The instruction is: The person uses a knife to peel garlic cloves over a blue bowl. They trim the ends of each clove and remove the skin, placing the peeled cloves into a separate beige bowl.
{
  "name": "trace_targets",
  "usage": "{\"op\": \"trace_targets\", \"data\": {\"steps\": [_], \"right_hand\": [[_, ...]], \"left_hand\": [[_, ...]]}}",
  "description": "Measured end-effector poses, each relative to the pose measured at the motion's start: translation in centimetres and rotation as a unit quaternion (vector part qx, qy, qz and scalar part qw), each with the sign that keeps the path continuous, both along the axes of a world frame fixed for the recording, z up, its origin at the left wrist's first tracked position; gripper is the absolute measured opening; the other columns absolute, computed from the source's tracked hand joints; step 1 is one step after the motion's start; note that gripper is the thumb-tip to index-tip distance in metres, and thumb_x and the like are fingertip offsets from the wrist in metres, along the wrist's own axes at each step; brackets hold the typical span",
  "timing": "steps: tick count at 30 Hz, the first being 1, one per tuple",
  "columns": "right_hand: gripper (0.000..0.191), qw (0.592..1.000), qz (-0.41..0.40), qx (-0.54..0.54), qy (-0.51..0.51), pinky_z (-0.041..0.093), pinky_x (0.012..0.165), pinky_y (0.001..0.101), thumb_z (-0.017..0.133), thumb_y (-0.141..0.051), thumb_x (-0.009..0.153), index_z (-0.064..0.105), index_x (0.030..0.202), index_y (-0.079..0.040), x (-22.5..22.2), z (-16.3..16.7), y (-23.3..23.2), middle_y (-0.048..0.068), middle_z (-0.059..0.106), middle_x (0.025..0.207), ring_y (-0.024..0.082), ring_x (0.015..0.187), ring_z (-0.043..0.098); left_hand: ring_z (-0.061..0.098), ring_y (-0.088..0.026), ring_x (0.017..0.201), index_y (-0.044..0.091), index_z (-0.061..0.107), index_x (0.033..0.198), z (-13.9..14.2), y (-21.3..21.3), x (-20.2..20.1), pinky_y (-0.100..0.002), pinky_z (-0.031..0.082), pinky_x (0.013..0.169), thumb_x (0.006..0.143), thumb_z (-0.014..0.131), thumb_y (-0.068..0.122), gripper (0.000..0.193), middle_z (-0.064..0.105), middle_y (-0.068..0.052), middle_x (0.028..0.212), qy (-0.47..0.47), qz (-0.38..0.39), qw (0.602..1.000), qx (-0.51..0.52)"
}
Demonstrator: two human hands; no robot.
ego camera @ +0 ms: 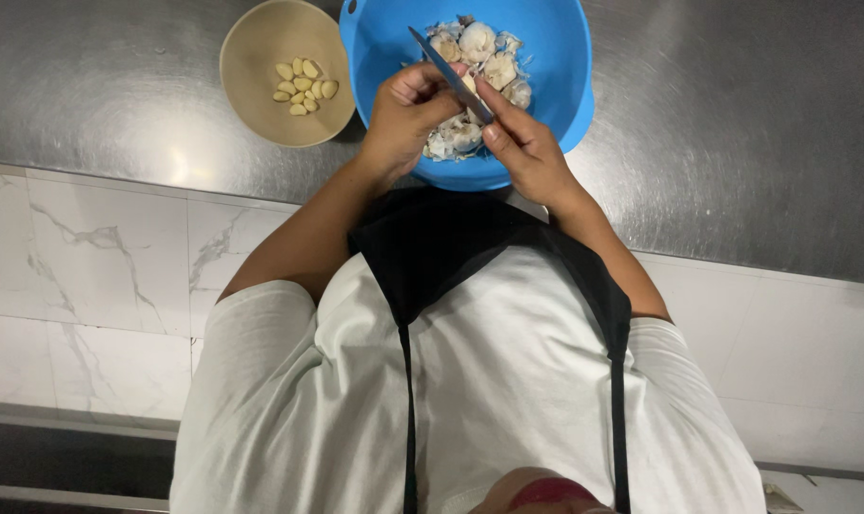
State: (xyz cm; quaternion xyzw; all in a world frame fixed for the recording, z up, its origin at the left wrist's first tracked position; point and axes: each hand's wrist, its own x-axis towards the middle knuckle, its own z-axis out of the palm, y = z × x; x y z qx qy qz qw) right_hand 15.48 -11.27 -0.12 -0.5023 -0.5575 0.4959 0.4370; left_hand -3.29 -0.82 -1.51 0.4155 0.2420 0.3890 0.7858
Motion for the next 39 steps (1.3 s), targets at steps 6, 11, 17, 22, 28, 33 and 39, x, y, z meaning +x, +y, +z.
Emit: {"op": "trace_targets", "data": {"steps": [6, 11, 17, 22, 28, 33, 39], "right_hand": [[0.049, 0.995, -0.011, 0.091, -0.03, 0.045, 0.104, 0.0261, 0.053, -0.034, 0.113, 0.043, 0.153, -0.008, -0.3, 0.9, 0.0, 0.007, 0.06, 0.136, 0.012, 0.119, 0.057], [0.058, 0.996, -0.036, -0.021, -0.082, 0.049, 0.085, 0.0245, 0.057, -0.036, 0.11, 0.047, 0.161, -0.009, -0.3, 1.1, -0.3, 0.008, 0.067, 0.1, 0.01, 0.086, 0.058], [0.053, 0.996, -0.041, 0.062, -0.054, 0.05, 0.088, 0.0235, 0.055, -0.034, 0.112, 0.046, 0.155, -0.005, -0.3, 0.1, -0.2, 0.006, 0.07, 0.118, 0.007, 0.092, 0.06], [0.052, 0.999, -0.041, 0.035, -0.008, 0.049, 0.086, 0.0232, 0.055, -0.033, 0.115, 0.049, 0.158, -0.005, 0.1, -1.0, -0.4, 0.004, 0.069, 0.11, 0.008, 0.091, 0.058], [0.054, 0.994, -0.038, -0.032, 0.099, 0.041, 0.067, 0.0219, 0.054, -0.036, 0.113, 0.048, 0.159, -0.008, 0.6, -1.1, -0.3, -0.004, 0.052, 0.084, 0.007, 0.075, 0.046], [0.055, 0.997, -0.047, 0.002, 0.058, 0.041, 0.069, 0.0228, 0.055, -0.036, 0.114, 0.045, 0.161, -0.009, 1.0, -0.2, -0.1, -0.004, 0.052, 0.088, 0.007, 0.078, 0.046], [0.056, 0.986, 0.013, 0.133, -0.095, 0.04, 0.119, 0.0427, 0.058, -0.025, 0.111, 0.036, 0.159, -0.005, 0.4, 0.6, -0.1, 0.025, 0.05, 0.155, 0.036, 0.145, 0.048]], "left_hand": [[0.07, -0.013, 0.1, 0.001, 0.071, 0.121, 0.1, -0.4, 0.4, -0.028, 0.059, 0.095, 0.097, 0.073, -0.004, 0.025, 0.074, -0.007, 0.108, 0.006, 0.015, 1.0, -0.001], [0.07, -0.013, 0.104, 0.001, 0.07, 0.119, 0.3, -0.6, 0.6, -0.03, 0.06, 0.099, 0.1, 0.071, -0.004, 0.02, 0.073, -0.007, 0.112, -0.01, 0.024, 1.0, 0.014], [0.071, -0.014, 0.101, 0.001, 0.07, 0.118, 0.3, -0.9, 0.9, -0.03, 0.061, 0.095, 0.099, 0.071, -0.003, 0.019, 0.074, -0.008, 0.11, -0.002, 0.029, 0.999, 0.02], [0.072, -0.015, 0.101, -0.001, 0.068, 0.119, 0.1, -0.9, 1.0, -0.03, 0.062, 0.093, 0.098, 0.073, -0.003, 0.022, 0.074, -0.009, 0.109, 0.006, 0.031, 0.999, 0.025], [0.07, -0.014, 0.099, -0.003, 0.067, 0.123, 0.2, -0.8, 0.7, -0.029, 0.061, 0.091, 0.097, 0.074, -0.003, 0.027, 0.073, -0.009, 0.11, 0.024, 0.027, 0.999, 0.018], [0.069, -0.013, 0.099, 0.001, 0.065, 0.132, 0.7, 0.0, -0.2, -0.029, 0.061, 0.093, 0.101, 0.066, 0.005, 0.031, 0.072, -0.009, 0.113, -0.027, -0.05, 0.99, -0.13], [0.07, -0.018, 0.112, 0.002, 0.059, 0.135, 0.5, 0.2, -0.3, -0.033, 0.061, 0.101, 0.103, 0.061, 0.002, 0.032, 0.07, -0.01, 0.122, -0.075, -0.079, 0.986, -0.125]]}}
